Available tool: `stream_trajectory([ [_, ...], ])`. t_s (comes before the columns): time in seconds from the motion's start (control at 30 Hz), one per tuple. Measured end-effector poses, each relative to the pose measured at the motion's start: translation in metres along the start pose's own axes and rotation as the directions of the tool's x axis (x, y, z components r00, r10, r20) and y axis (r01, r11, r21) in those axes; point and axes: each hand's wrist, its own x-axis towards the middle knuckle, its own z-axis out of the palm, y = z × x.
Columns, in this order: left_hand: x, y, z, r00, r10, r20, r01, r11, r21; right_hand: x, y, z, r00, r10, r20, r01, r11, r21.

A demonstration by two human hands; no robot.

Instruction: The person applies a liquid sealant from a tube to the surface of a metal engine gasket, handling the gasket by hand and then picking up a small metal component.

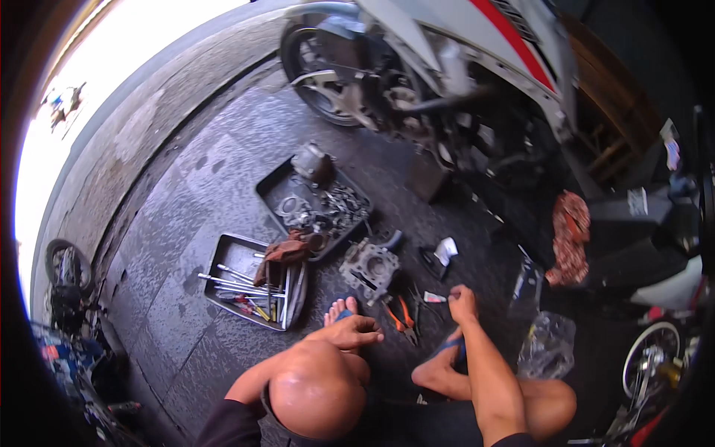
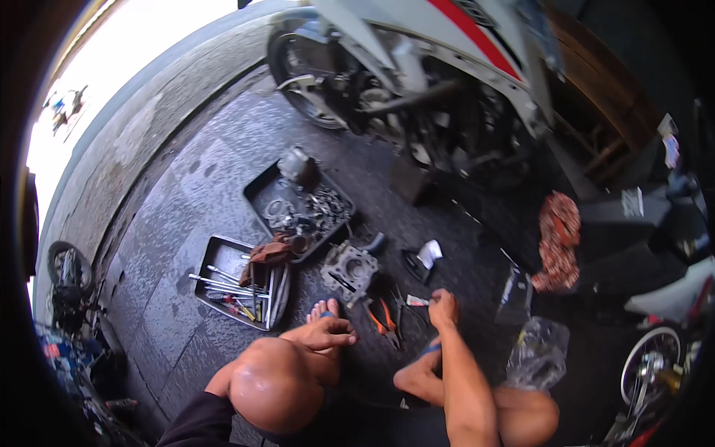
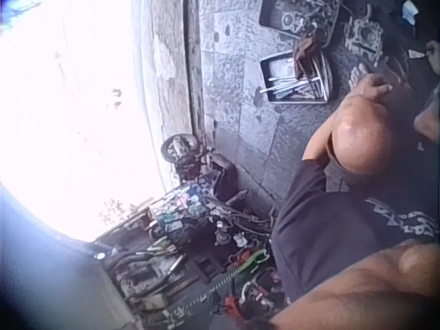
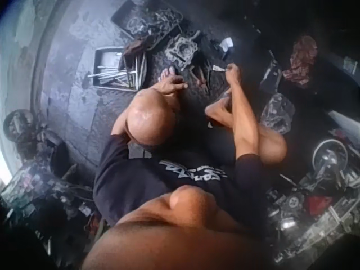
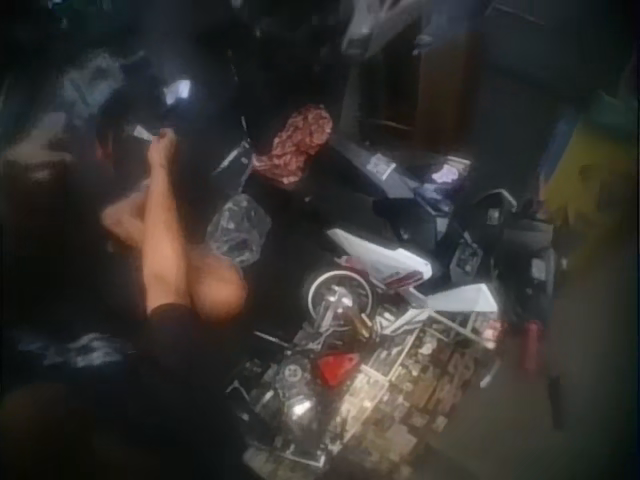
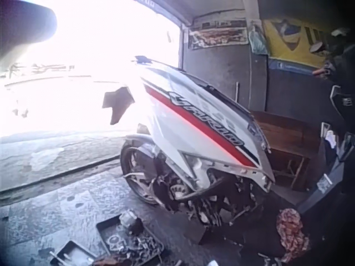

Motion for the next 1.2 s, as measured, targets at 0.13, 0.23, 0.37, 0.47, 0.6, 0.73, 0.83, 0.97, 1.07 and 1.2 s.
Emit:
stream_trajectory([
  [0.13, 0.023, -0.106, 0.058, 0.502, -0.773, -0.388, 0.73, 0.619, -0.289, -0.008, 0.009, 0.043, 0.984, -0.176, -0.001, 0.174, 0.977, -0.122],
  [0.23, 0.029, -0.13, 0.021, 0.333, -0.619, -0.712, 0.544, 0.743, -0.391, -0.012, 0.024, 0.055, 0.985, -0.171, -0.01, 0.164, 0.962, -0.218],
  [0.37, 0.024, -0.202, -0.052, 0.195, -0.256, -0.947, 0.676, 0.735, -0.059, -0.012, 0.02, 0.058, 0.982, -0.171, 0.074, 0.183, 0.96, -0.21],
  [0.47, 0.037, -0.268, -0.103, 0.3, -0.204, -0.932, 0.803, 0.582, 0.131, 0.0, 0.021, 0.046, 0.989, -0.118, 0.092, 0.134, 0.972, -0.193],
  [0.6, 0.055, -0.337, -0.128, 0.33, -0.428, -0.842, 0.918, 0.353, 0.18, 0.004, 0.003, 0.022, 0.998, -0.064, 0.015, 0.066, 0.993, -0.099],
  [0.73, 0.065, -0.353, -0.149, 0.254, -0.63, -0.734, 0.962, 0.243, 0.125, 0.001, -0.019, 0.002, 0.998, 0.05, -0.043, -0.049, 0.999, 0.017],
  [0.83, 0.061, -0.348, -0.169, 0.153, -0.747, -0.647, 0.977, 0.214, -0.016, -0.007, -0.034, -0.004, 0.991, 0.118, -0.06, -0.103, 0.972, 0.209],
  [0.97, 0.072, -0.305, -0.195, 0.031, -0.481, -0.876, 0.881, 0.428, -0.204, -0.025, -0.045, -0.02, 0.97, 0.199, 0.141, -0.235, 0.606, 0.76],
  [1.07, 0.121, -0.197, -0.184, 0.498, -0.357, -0.791, 0.59, 0.808, 0.006, -0.042, -0.062, -0.046, 0.953, 0.045, 0.298, -0.3, 0.041, 0.953],
  [1.2, 0.156, -0.04, -0.124, 0.955, -0.241, -0.175, 0.199, 0.954, -0.225, -0.069, -0.133, -0.118, 0.966, -0.132, 0.223, -0.239, -0.117, 0.964],
])
